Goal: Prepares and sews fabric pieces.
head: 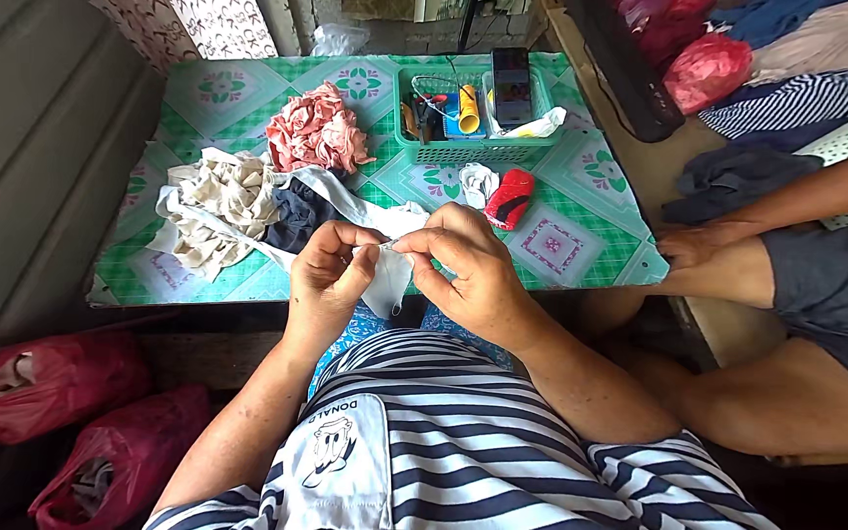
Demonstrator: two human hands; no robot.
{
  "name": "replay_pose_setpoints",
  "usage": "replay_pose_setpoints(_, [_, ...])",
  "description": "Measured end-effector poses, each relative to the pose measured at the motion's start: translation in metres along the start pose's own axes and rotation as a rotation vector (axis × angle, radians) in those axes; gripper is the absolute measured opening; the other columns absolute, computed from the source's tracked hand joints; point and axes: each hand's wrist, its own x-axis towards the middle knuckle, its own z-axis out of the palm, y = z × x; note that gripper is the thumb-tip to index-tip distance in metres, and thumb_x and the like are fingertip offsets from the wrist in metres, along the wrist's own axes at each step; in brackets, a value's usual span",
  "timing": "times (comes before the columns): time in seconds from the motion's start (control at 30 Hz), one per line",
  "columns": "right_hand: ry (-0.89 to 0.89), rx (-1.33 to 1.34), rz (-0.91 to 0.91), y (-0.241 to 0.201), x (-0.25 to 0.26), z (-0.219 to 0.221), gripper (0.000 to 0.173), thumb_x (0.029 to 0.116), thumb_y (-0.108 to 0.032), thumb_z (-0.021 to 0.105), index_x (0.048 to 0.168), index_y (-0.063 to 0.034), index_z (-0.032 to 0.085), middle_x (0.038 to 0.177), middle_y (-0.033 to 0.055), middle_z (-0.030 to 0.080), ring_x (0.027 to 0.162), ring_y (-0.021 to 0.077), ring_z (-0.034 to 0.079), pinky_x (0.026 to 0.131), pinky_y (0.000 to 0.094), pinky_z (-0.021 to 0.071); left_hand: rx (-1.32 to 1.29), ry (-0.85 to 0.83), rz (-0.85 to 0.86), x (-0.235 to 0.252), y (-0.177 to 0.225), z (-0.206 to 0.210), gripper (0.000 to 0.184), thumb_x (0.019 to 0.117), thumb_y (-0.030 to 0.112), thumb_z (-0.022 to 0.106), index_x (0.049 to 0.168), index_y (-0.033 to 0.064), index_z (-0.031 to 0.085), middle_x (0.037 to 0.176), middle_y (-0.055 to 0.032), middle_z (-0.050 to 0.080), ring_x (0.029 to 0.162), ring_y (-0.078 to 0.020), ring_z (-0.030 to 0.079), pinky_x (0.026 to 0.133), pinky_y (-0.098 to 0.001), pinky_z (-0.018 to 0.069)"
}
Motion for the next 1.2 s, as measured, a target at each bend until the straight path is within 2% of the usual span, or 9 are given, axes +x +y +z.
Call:
replay_pose_setpoints(0.23, [-0.012,-0.06,-0.012,-0.002,0.0,0.0,0.016,0.0907,-0.004,0.062,0.097,-0.0042,0.077,0.082,0.0066,0.06,0.084,0.0186,0.057,0.086,0.0358,0.0439,0.057,-0.018,0.026,0.0,0.001,0.0,0.011,0.0997,0.007,0.058,0.106,0.0139,0.062,0.103,0.0067,0.069,0.086,-0.0005,0.065,0.076,-0.0179,0.0547])
replay_pose_setpoints(0.9, [-0.033,-0.137,-0.012,0.003,-0.003,-0.001,0.014,0.0961,-0.007,0.062,0.097,-0.0056,0.076,0.086,0.0088,0.064,0.088,0.0227,0.061,0.093,0.0419,0.0439,0.034,-0.014,-0.027,-0.001,0.0,0.001,0.014,0.0981,0.004,0.061,0.107,0.0147,0.062,0.1,0.0063,0.071,0.082,-0.0008,0.065,0.073,-0.0179,0.0547])
replay_pose_setpoints(1.1, [-0.04,-0.031,0.014,0.007,-0.003,-0.004,0.014,0.0956,-0.006,0.063,0.098,-0.0056,0.077,0.087,0.0074,0.064,0.09,0.0189,0.061,0.096,0.0407,0.0442,-0.069,-0.048,-0.12,0.001,0.001,-0.002,0.011,0.0984,0.01,0.065,0.107,0.0164,0.065,0.098,0.0056,0.071,0.083,-0.0029,0.067,0.076,-0.0205,0.0567])
replay_pose_setpoints(1.2, [-0.055,0.053,0.043,0.009,-0.004,-0.005,0.014,0.0959,-0.007,0.063,0.098,-0.0056,0.077,0.089,0.0064,0.065,0.091,0.0166,0.061,0.093,0.0383,0.0446,-0.182,-0.075,-0.213,0.001,0.003,-0.003,0.01,0.0975,0.013,0.066,0.106,0.0169,0.068,0.098,0.0035,0.072,0.086,-0.0045,0.068,0.077,-0.0221,0.058])
